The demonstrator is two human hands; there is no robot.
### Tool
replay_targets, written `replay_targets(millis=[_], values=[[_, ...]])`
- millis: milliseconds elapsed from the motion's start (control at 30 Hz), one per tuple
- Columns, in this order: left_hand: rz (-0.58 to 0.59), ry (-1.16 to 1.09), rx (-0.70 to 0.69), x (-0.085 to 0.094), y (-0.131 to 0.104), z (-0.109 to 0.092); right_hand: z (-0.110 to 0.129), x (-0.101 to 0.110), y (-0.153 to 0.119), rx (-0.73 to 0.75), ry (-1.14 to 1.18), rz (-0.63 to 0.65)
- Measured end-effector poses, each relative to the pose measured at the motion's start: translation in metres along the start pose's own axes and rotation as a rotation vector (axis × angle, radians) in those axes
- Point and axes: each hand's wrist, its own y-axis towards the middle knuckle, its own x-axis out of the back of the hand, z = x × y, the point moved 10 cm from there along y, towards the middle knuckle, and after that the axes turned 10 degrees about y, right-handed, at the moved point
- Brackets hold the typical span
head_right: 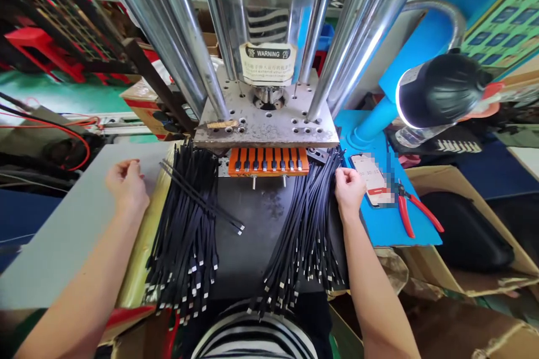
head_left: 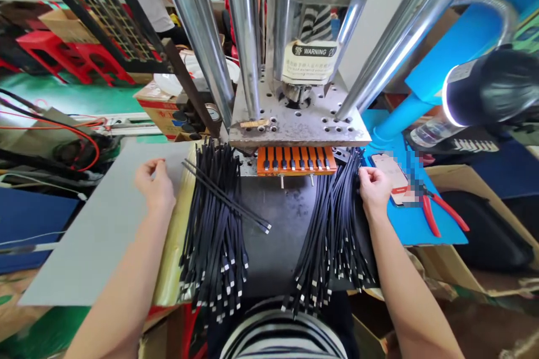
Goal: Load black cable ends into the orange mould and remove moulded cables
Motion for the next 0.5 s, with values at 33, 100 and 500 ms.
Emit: replay_targets(millis=[33,100,500], values=[[-0.03,-0.036,0.042,0.0033,-0.0003,0.0013,-0.0027,-0.0011,0.0021,-0.011,-0.01,0.022],[-0.08,-0.101,0.117,0.0087,-0.0016,0.0037,-0.0056,-0.0039,0.0039,-0.025,-0.001,0.056],[-0.106,-0.267,0.212,0.0119,-0.0043,0.0053,0.0025,-0.0102,0.0002,0.01,-0.035,0.122]])
